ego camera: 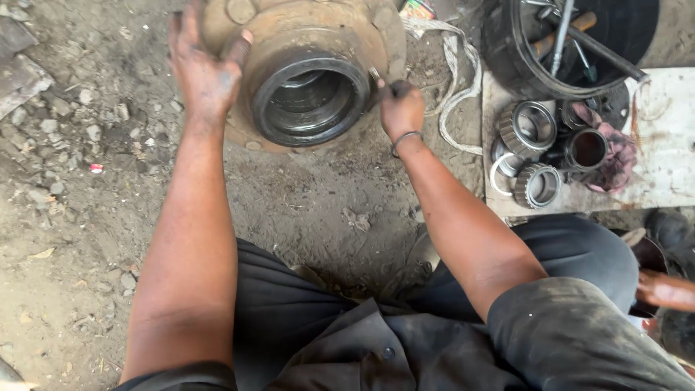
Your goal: The person uses a wire brush to clean the inner surface of a wheel hub. They hold the hub with one hand and scrub the interior with the other, rotating the hub to access different areas.
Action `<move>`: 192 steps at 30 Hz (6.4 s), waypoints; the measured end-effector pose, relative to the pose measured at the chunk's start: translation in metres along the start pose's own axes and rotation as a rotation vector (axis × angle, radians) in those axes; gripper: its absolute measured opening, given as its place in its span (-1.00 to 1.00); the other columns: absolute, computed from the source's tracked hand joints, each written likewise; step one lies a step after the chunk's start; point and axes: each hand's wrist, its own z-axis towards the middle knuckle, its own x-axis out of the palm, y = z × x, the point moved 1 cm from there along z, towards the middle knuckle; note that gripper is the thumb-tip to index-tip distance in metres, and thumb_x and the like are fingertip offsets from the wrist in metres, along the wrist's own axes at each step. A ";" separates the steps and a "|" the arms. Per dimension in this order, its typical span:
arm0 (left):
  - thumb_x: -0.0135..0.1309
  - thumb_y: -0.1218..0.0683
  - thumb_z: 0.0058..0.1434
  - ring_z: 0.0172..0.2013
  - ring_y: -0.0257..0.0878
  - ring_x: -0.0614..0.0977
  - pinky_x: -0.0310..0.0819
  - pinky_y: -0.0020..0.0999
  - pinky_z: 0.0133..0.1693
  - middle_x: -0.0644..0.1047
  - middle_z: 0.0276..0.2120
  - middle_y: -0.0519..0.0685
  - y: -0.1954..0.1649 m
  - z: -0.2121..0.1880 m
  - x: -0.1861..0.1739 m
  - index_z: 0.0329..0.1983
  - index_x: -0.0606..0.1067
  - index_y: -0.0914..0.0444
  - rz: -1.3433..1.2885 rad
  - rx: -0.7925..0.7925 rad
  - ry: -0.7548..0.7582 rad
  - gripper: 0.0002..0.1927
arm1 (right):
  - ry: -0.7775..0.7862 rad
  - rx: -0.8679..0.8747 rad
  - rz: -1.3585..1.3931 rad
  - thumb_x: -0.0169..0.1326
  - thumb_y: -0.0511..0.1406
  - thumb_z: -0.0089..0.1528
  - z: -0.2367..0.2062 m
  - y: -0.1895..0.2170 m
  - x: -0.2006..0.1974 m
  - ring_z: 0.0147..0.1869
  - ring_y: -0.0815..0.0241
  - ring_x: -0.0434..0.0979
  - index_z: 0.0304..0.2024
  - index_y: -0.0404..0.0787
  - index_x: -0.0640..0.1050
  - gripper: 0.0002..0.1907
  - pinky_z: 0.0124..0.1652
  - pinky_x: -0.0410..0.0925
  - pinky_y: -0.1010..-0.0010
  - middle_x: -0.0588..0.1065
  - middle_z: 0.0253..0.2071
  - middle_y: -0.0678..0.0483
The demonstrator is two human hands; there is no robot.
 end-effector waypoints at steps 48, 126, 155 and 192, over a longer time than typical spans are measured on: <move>0.44 -0.08 0.25 0.40 0.08 0.37 -0.20 0.48 0.38 0.43 0.30 0.15 -0.002 0.006 0.009 0.49 0.28 0.06 0.104 -0.005 0.146 -0.18 | 0.188 -0.125 -0.308 0.03 -0.25 0.29 -0.012 0.052 -0.026 -0.17 -0.29 0.62 -0.26 -0.24 0.63 -0.78 -0.15 0.46 -0.02 0.58 -0.24 -0.29; 0.47 -0.03 0.32 0.39 0.17 0.33 -0.14 0.58 0.30 0.43 0.36 0.15 0.004 0.011 -0.009 0.51 0.23 0.14 0.219 0.158 0.070 -0.17 | 0.135 -0.091 0.092 0.09 -0.27 0.27 0.003 0.023 0.001 0.08 -0.07 0.65 0.05 -0.13 0.63 -0.69 0.11 0.44 0.24 0.61 0.04 -0.08; 0.24 -0.15 0.39 0.27 0.29 0.30 0.08 0.38 0.24 0.30 0.24 0.32 -0.062 0.001 0.003 0.50 0.15 0.16 0.629 -0.038 0.259 -0.23 | 0.342 -0.636 -0.158 0.10 -0.29 0.30 0.032 0.118 -0.048 -0.40 -0.17 0.63 -0.13 -0.12 0.61 -0.87 -0.43 0.43 0.01 0.62 -0.37 -0.15; -0.10 -0.26 0.48 0.08 0.10 0.64 0.44 0.08 0.15 0.59 0.08 0.20 -0.091 0.050 0.009 0.35 0.28 0.29 1.005 -0.060 0.841 -0.37 | 0.492 -0.476 -0.101 0.12 -0.27 0.23 0.025 0.100 -0.038 -0.07 -0.29 0.59 -0.07 -0.17 0.60 -0.77 -0.10 0.43 0.00 0.60 -0.15 -0.19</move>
